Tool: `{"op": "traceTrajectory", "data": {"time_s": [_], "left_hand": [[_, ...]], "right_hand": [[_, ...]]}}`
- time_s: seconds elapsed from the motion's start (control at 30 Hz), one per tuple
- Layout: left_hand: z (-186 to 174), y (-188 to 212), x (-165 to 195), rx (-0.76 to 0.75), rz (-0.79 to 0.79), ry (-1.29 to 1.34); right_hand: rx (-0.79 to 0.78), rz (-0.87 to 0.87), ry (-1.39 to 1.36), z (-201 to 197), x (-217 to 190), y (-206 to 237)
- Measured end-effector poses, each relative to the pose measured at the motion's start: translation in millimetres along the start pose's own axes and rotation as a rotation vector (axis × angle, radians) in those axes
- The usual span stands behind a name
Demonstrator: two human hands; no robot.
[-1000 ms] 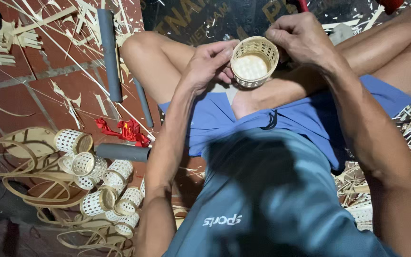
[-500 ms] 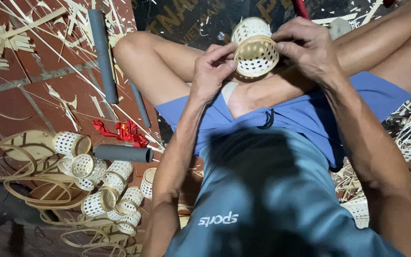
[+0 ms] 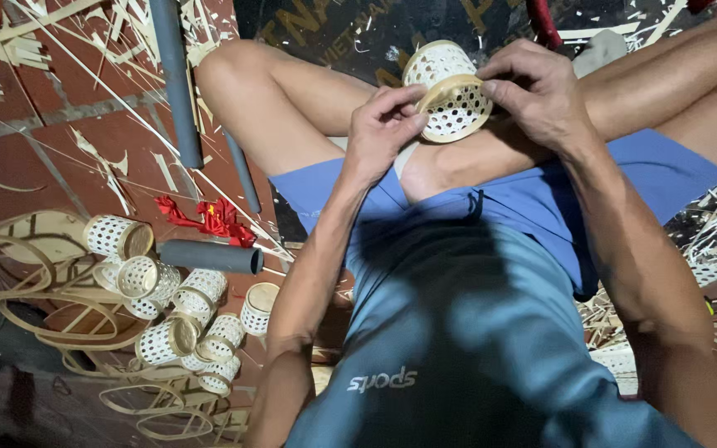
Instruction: The person sits cross-legged on the workshop floor and weaves thin bamboo strips around a gray cylindrical mold to form perforated basket bodies. They bend and wrap strips by hand, use pliers to trim or secure a strip, and press finished woven baskets onto the mold to shape them.
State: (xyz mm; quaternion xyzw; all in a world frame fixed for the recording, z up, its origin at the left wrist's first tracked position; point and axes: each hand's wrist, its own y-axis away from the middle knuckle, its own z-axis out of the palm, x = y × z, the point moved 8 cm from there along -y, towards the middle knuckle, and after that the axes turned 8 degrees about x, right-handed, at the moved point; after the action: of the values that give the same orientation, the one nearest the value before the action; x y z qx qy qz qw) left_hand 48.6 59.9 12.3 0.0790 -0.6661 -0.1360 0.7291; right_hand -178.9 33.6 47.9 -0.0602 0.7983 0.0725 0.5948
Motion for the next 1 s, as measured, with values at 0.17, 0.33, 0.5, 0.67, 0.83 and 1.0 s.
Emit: {"op": "traceTrajectory", "data": {"time_s": [0.17, 0.33, 0.5, 0.67, 0.83, 1.0], "left_hand": [[-7, -37, -22, 0.149, -0.2, 0.041], [-14, -49, -26, 0.16, -0.218, 0.064], [-14, -35, -32, 0.214, -0.196, 0.035], [-2, -26, -18, 0.152, -0.075, -0.071], [12, -29, 43, 0.164, 0.46, -0.763], [36, -51, 60, 0.043, 0.567, -1.086]], "right_hand": [[0.071, -0.123, 0.194, 4, -7, -23], [0.03, 0.313, -0.119, 2, 24, -38], [0.063, 0.561, -0.365, 7, 38, -13], [0.16, 0.433, -0.396, 5, 35, -10], [0.164, 0.435, -0.317, 8, 33, -10], [0.152, -0.017, 0.206, 8, -9, -6]]}}
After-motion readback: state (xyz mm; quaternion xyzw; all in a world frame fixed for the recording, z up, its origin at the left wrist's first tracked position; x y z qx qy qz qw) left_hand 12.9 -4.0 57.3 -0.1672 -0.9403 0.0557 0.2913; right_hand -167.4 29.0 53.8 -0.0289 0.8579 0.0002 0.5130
